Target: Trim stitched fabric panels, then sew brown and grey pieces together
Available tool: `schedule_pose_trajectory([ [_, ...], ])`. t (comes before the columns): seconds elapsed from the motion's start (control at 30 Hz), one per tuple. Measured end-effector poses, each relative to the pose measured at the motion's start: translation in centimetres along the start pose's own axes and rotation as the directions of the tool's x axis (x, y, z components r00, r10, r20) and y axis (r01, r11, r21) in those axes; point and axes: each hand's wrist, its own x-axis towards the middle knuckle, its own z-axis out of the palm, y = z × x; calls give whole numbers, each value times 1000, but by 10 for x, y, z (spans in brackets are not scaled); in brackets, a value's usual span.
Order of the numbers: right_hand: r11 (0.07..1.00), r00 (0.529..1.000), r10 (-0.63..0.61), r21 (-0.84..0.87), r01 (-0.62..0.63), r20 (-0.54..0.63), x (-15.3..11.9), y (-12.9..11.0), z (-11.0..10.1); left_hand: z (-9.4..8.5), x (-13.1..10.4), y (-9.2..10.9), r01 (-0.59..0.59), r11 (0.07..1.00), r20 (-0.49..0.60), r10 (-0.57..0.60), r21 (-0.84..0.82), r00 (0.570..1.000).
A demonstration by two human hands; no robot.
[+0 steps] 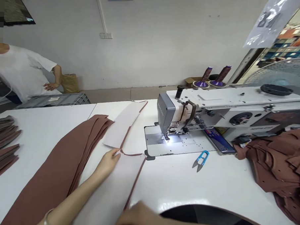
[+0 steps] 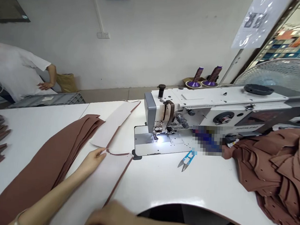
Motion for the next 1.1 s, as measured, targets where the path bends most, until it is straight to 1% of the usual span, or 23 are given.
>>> schedule_pose_trajectory([
  [0.03,999,998,34,-7,-34,-60,-1,4,-16,-5,-13,-5,-7,1000,-7,8,13,1000],
  [0.07,995,982,92,-28,-98,-165,0,9,-32,-8,-26,-8,-8,999,-1,8,33,1000],
  [0.1,986,960,140,-59,-158,-243,3,15,-47,-10,-39,-10,-1,998,11,0,57,1000],
  [0.13,974,943,196,-62,-220,-267,8,20,-61,-10,-52,-11,8,997,23,-9,81,1000],
  [0.17,960,934,258,-38,-276,-248,13,26,-74,-8,-64,-11,16,995,31,-19,103,999],
  [0.2,948,931,313,0,-319,-185,19,31,-83,-6,-75,-11,20,993,31,-24,119,999],
  [0.27,922,925,380,83,-378,-9,29,40,-95,0,-91,-10,-3,991,16,1,137,1000],
  [0.33,908,916,378,138,-395,133,36,46,-98,5,-100,-11,-35,988,2,36,150,999],
  [0.4,898,908,342,201,-391,242,40,48,-96,9,-104,-15,-30,987,-14,32,155,999],
  [0.47,876,903,288,293,-383,320,42,48,-94,10,-105,-22,3,990,-37,3,143,999],
  [0.53,850,907,235,378,-366,350,42,48,-92,11,-105,-28,30,992,-65,-22,119,998],
  [0.6,836,921,209,428,-342,328,41,48,-92,12,-105,-32,41,995,-113,-31,88,993],
  [0.7,839,935,208,439,-322,289,38,49,-92,15,-105,-32,42,999,-183,-36,25,983],
  [0.77,847,936,202,429,-316,290,37,49,-92,16,-105,-29,26,1000,-179,-25,2,984],
  [0.83,856,938,192,417,-304,288,36,50,-91,15,-103,-26,2,1000,-151,2,22,989],
  [0.9,874,947,196,393,-285,253,35,50,-89,13,-100,-24,-44,996,-134,54,73,990],
  [0.97,895,958,208,357,-267,196,35,49,-86,11,-96,-22,-127,984,-126,142,123,982],
  [1.1,921,969,228,302,-246,94,35,46,-81,11,-92,-20,-295,937,-127,320,186,939],
])
